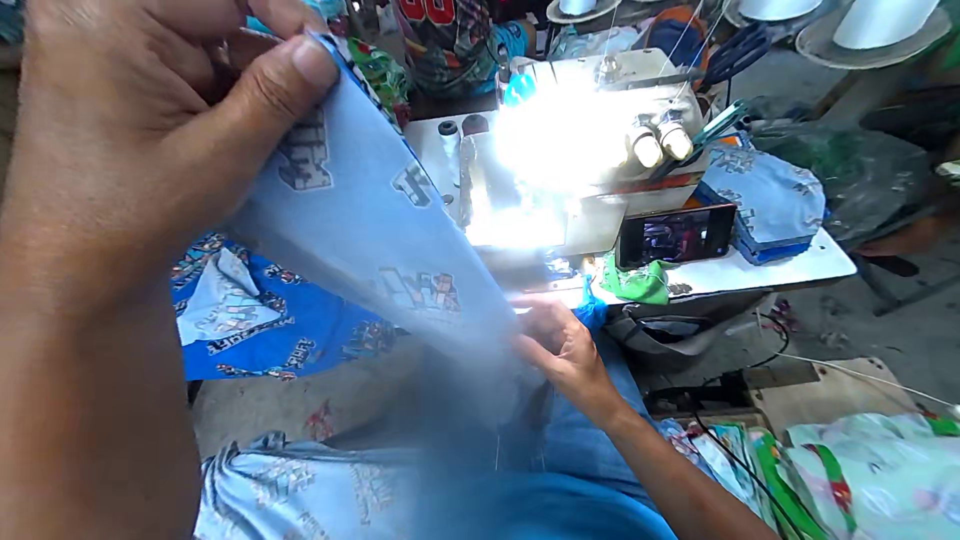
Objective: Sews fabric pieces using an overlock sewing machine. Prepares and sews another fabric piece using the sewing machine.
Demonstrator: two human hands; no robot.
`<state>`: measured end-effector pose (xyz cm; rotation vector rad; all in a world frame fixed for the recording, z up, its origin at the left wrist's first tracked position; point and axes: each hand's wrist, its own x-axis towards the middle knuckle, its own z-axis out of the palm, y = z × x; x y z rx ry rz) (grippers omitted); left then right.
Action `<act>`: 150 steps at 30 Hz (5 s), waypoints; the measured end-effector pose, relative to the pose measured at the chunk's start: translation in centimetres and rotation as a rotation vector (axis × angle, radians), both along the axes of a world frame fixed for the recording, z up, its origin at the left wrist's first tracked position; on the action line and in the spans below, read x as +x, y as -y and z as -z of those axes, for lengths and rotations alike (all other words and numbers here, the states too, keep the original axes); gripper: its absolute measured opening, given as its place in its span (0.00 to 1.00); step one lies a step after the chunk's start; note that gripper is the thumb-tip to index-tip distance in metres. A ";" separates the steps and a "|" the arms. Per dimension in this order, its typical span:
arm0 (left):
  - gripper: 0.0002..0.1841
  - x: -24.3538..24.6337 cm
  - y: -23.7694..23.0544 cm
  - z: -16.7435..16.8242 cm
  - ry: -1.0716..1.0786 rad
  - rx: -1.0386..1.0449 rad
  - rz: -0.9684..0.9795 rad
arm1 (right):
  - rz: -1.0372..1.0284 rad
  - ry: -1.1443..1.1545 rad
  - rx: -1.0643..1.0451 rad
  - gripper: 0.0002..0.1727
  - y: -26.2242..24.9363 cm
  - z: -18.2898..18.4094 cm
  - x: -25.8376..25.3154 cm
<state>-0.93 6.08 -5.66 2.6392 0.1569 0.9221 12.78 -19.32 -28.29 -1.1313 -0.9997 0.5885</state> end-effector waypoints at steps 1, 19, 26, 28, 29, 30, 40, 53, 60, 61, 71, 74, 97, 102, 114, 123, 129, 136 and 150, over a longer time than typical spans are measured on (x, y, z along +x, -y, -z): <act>0.10 0.0 0.6 0.0 -0.002 -0.006 -0.009 | -0.009 -0.001 -0.011 0.21 -0.1 0.0 0.1; 0.07 0.1 4.5 -0.1 0.065 -0.022 0.016 | 0.163 0.017 0.075 0.07 -0.5 -2.2 -0.1; 0.07 -0.5 4.1 0.2 0.125 -0.033 0.059 | 0.231 0.137 0.088 0.07 -0.6 -2.0 0.1; 0.07 -0.7 3.9 0.3 0.148 -0.036 0.066 | 0.230 0.153 0.090 0.07 -0.6 -1.9 0.2; 0.07 -0.8 3.8 0.4 0.159 -0.034 0.061 | 0.224 0.160 0.088 0.07 -0.7 -1.9 0.2; 0.06 -0.9 3.7 0.5 0.172 -0.030 0.056 | 0.216 0.164 0.085 0.07 -0.6 -1.9 0.2; 0.08 -2.3 1.7 2.9 0.187 -0.055 -0.021 | 0.225 0.211 0.072 0.06 -0.4 -1.9 0.3; 0.03 -3.2 2.2 8.4 0.274 -0.347 -0.183 | 0.227 0.404 -0.065 0.11 0.1 -2.4 -0.6; 0.03 -3.5 2.1 8.6 0.301 -0.316 -0.237 | 0.206 0.486 -0.053 0.12 0.3 -2.0 -0.9; 0.03 -3.5 2.1 8.7 0.306 -0.317 -0.239 | 0.205 0.483 -0.051 0.11 0.3 -1.9 -0.9; 0.04 -3.5 2.8 9.0 0.225 -0.379 -0.203 | 0.205 0.450 -0.070 0.13 0.5 -1.8 -1.1; 0.05 -3.7 2.5 9.2 0.248 -0.386 -0.193 | 0.212 0.462 -0.068 0.12 0.5 -1.6 -1.1; 0.06 -6.1 2.1 11.4 0.040 -0.396 -0.296 | 0.206 0.482 -0.097 0.13 0.5 -1.4 -1.3; 0.04 -6.7 1.6 12.1 0.104 -0.500 -0.228 | 0.183 0.472 -0.105 0.13 0.6 -1.5 -1.4; 0.04 -7.3 1.8 13.3 0.185 -0.607 -0.300 | 0.151 0.484 -0.105 0.13 0.5 -1.1 -1.7; 0.13 -0.6 1.3 8.8 0.076 -0.231 -0.224 | 0.057 0.402 -0.090 0.13 1.2 -1.3 -2.2; 0.09 11.3 -1.1 12.0 -0.240 -0.088 -0.042 | 0.066 0.092 -0.225 0.12 1.8 2.5 -0.4; 0.07 10.7 6.1 14.7 -0.158 0.046 -0.375 | 0.042 -0.043 -0.305 0.14 2.8 4.5 0.8; 0.30 8.0 11.0 19.4 -0.180 0.158 -0.376 | 0.052 -0.149 -0.363 0.13 6.0 5.3 0.7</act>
